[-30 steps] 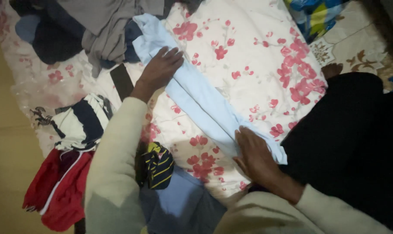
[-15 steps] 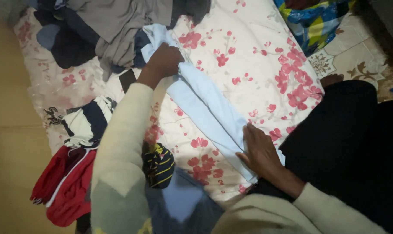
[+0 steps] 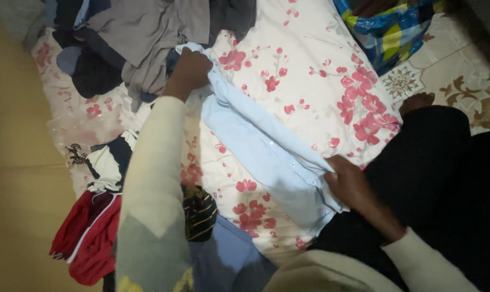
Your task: Folding a light blue button-down shirt on a bed
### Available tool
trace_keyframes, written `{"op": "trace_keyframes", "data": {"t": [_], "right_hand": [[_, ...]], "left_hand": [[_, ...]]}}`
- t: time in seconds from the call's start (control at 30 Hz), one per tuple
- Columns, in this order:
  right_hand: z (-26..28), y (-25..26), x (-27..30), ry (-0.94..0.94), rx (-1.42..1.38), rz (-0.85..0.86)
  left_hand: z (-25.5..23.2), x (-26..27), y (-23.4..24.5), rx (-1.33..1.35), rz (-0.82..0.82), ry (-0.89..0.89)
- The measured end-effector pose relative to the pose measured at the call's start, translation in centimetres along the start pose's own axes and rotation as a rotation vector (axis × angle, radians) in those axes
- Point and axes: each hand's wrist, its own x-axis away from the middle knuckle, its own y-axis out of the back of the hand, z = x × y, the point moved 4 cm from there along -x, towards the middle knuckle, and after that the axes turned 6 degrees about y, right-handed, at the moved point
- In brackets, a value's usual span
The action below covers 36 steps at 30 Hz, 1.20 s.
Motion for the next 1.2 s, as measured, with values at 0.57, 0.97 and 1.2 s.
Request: {"op": "trace_keyframes", "data": {"t": [0.57,0.97,1.2], "right_hand": [[-3.5,1.4,-2.3,-0.402,-0.235,0.379],[-4.0,1.8,-2.9,-0.330,-0.161,0.396],[-6.3,1.7,-4.0,-0.366,-0.055,0.417]], "left_hand": [[-2.0,-11.7,1.4,0.358,-0.259,0.303],[-22.6,6.5,11.6,0.678,-0.411,0.621],[-39.7,18.3,20.9,0.917,-0.392,0.681]]}}
